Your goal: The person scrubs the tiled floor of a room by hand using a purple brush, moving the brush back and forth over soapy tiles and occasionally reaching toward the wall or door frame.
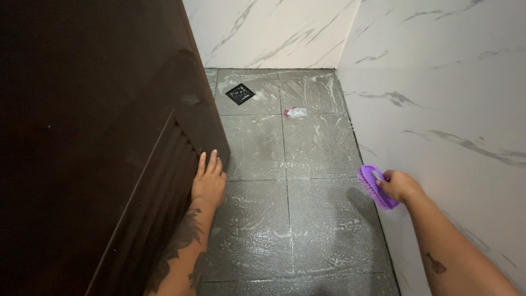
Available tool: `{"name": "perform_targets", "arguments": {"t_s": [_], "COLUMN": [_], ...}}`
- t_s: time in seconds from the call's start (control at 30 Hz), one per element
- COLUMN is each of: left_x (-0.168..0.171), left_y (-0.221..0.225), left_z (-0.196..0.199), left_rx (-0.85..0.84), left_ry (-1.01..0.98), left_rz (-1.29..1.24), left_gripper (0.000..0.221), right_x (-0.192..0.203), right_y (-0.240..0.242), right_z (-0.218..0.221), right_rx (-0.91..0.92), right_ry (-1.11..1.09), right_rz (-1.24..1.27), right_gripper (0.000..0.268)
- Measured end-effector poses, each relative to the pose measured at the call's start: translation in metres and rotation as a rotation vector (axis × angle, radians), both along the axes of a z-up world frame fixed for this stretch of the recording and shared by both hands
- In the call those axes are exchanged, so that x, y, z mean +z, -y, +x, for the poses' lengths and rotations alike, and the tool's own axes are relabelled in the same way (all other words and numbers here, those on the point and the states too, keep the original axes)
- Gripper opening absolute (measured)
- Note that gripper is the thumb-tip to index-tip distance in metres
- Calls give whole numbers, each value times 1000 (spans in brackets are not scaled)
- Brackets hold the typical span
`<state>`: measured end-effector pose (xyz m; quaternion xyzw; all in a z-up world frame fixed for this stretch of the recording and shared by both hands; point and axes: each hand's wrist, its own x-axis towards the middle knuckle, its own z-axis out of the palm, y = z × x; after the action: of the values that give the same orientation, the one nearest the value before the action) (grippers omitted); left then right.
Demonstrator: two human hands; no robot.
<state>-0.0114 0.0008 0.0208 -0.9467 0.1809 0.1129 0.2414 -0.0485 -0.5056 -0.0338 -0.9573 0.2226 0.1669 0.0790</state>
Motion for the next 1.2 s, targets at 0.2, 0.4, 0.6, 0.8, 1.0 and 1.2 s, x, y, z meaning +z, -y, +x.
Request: {"name": "perform_targets", "arguments": {"t_s": [0.2, 0.4, 0.6, 0.8, 1.0, 1.2], "left_x": [-1, -8, -6, -2, -3, -3], "left_y": [0, -2, -2, -1, -2, -2], "left_z": [0, 1, 1, 1, 1, 2], "left_rx": [3, -3, -9, -10, -8, -7], "left_ry": [5, 10, 10, -3, 3, -8], "left_rz": [18, -3, 6, 2, -9, -8], "left_gripper": [40, 40, 40, 40, 41, 40], "right_x": [4, 2, 2, 3, 4, 4], "right_y": [-2, -1, -1, 0, -3, -5], "right_z": [-3, -4, -3, 0, -3, -3], "right_rx": [-11, 0, -23, 3, 0, 24], "right_ry": [-1, -4, 9, 11, -7, 8], "right_rz": [10, -7, 0, -14, -9, -37], "right_gripper": [46, 44, 46, 46, 45, 43]}}
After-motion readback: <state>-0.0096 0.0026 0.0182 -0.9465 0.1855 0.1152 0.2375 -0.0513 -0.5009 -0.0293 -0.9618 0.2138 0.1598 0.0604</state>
